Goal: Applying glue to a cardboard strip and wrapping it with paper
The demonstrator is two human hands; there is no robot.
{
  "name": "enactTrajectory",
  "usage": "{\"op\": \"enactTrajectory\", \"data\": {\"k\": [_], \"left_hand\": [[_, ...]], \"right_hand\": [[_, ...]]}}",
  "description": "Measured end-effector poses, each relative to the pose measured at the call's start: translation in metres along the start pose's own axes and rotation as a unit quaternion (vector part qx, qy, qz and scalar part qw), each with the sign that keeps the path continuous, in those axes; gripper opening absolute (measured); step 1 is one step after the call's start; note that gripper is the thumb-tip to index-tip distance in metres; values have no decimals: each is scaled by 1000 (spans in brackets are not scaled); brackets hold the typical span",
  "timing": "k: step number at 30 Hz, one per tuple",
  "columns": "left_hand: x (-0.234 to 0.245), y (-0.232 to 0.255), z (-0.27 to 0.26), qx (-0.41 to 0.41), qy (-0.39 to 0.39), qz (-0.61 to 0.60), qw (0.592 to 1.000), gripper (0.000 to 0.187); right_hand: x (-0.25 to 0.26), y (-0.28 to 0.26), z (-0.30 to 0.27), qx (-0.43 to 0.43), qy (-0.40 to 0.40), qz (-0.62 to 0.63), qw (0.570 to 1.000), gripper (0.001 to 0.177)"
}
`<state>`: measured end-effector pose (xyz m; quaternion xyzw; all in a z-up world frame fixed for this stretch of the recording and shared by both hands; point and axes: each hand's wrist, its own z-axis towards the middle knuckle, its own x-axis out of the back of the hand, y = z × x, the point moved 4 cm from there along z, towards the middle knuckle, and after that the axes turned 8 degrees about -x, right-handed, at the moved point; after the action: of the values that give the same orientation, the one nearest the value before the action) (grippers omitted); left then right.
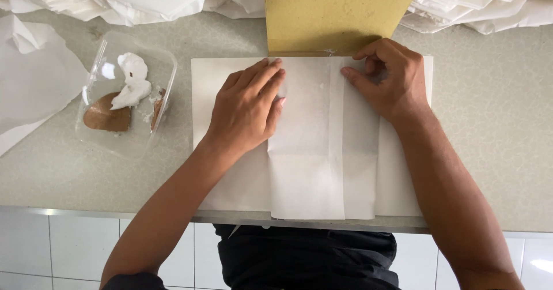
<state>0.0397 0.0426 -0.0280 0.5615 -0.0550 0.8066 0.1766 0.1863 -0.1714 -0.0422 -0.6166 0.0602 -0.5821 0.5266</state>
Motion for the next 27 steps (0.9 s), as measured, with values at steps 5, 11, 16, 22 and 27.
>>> {"op": "enactTrajectory", "data": {"k": [5, 11, 16, 22, 27], "left_hand": [[12, 8, -7, -52, 55, 12, 997, 25], [25, 25, -36, -91, 73, -46, 992, 12], [37, 42, -57, -157, 73, -108, 979, 34], [38, 40, -57, -155, 101, -165, 969, 34], [24, 12, -37, -75, 123, -127, 981, 23]], "right_hand": [[0, 6, 1, -19, 6, 2, 1000, 24], [0, 6, 0, -14, 13, -10, 1000, 27], [0, 4, 1, -20, 10, -8, 1000, 27], [0, 2, 0, -14, 7, -4, 1000, 26], [1, 3, 1, -16, 3, 1, 1000, 24]]}}
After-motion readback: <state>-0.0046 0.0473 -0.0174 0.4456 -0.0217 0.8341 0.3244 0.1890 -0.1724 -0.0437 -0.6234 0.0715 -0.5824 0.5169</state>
